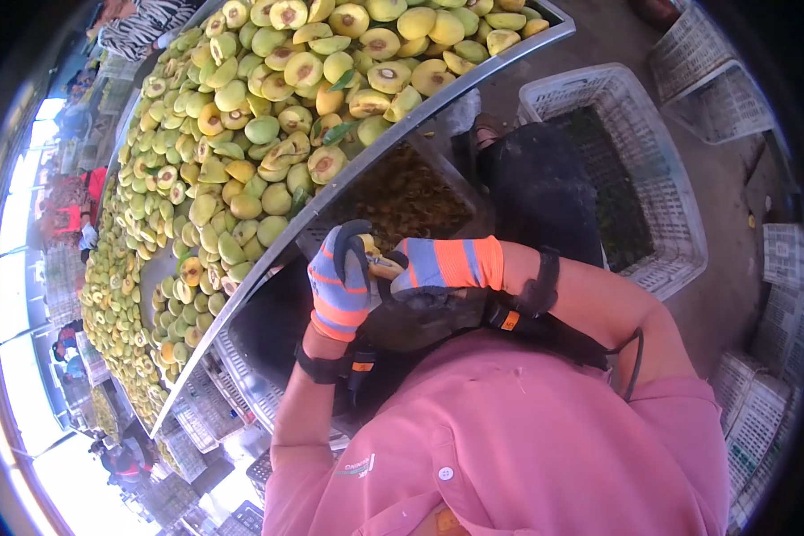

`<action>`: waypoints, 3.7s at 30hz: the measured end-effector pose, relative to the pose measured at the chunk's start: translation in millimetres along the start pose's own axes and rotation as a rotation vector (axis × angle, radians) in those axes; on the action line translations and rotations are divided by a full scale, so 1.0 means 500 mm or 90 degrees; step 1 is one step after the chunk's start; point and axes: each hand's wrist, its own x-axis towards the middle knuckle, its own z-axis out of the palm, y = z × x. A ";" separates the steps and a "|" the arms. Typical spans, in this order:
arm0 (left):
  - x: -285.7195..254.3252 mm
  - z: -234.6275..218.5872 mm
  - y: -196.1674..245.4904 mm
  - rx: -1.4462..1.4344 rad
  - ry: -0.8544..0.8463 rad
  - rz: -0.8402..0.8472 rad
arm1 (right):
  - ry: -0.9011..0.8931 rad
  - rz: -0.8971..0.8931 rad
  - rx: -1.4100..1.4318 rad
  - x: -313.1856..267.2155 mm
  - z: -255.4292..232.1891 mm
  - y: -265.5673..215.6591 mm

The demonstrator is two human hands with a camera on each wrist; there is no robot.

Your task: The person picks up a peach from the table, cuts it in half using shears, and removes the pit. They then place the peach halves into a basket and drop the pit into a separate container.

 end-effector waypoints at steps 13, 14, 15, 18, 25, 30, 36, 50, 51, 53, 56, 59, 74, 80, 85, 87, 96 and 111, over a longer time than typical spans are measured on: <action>-0.011 0.015 0.029 -0.179 -0.021 -0.212 | -0.049 0.029 0.038 0.009 -0.006 0.030; -0.011 0.006 0.036 -0.216 -0.038 -0.233 | -0.103 0.072 0.149 -0.007 -0.007 0.022; -0.008 -0.006 0.036 -0.122 -0.067 -0.138 | -0.157 0.115 0.259 -0.024 -0.004 0.008; -0.007 -0.040 0.075 -0.085 -0.152 -0.038 | -0.283 0.017 0.386 -0.050 0.012 -0.003; -0.013 -0.081 0.144 -0.026 -0.139 0.215 | -0.521 -0.056 0.336 -0.045 0.032 -0.006; -0.013 -0.063 0.123 -0.127 -0.073 0.071 | -0.630 0.071 0.591 -0.040 0.023 -0.004; 0.004 -0.007 0.102 -0.346 0.134 -0.229 | -0.499 -0.025 0.719 -0.024 0.036 0.000; -0.112 -0.128 0.037 0.035 0.331 -0.139 | 0.141 0.025 0.560 0.123 0.019 0.074; -0.111 -0.158 0.062 0.151 0.339 -0.118 | 0.111 -0.009 0.514 0.121 0.024 0.072; -0.144 -0.199 0.028 0.114 0.414 -0.072 | 0.046 -0.074 0.416 0.113 0.034 0.057; -0.210 -0.274 0.012 0.386 0.449 -0.070 | 0.130 -0.023 0.372 0.127 0.045 0.057; -0.288 -0.330 -0.096 0.417 0.554 -0.052 | 0.156 -0.016 0.292 0.072 0.060 -0.022; -0.594 -0.308 -0.626 -0.239 0.701 -0.630 | 0.230 -0.041 0.284 0.063 0.024 0.033; -0.549 -0.292 -0.807 -0.231 0.735 -0.655 | 0.240 0.049 0.255 0.069 0.023 0.027; -0.447 -0.274 -0.779 -0.248 0.707 -0.676 | 0.200 -0.057 -0.084 0.110 -0.007 0.137; -0.424 -0.267 -0.787 -0.275 0.643 -0.689 | 0.186 0.006 -0.091 0.113 -0.003 0.127; -0.444 -0.272 -0.611 -0.301 0.415 -0.715 | 0.283 0.132 0.116 0.080 0.035 -0.036; -0.656 -0.267 -0.338 -0.263 0.785 -0.630 | 0.427 0.100 -0.990 0.264 -0.205 -0.239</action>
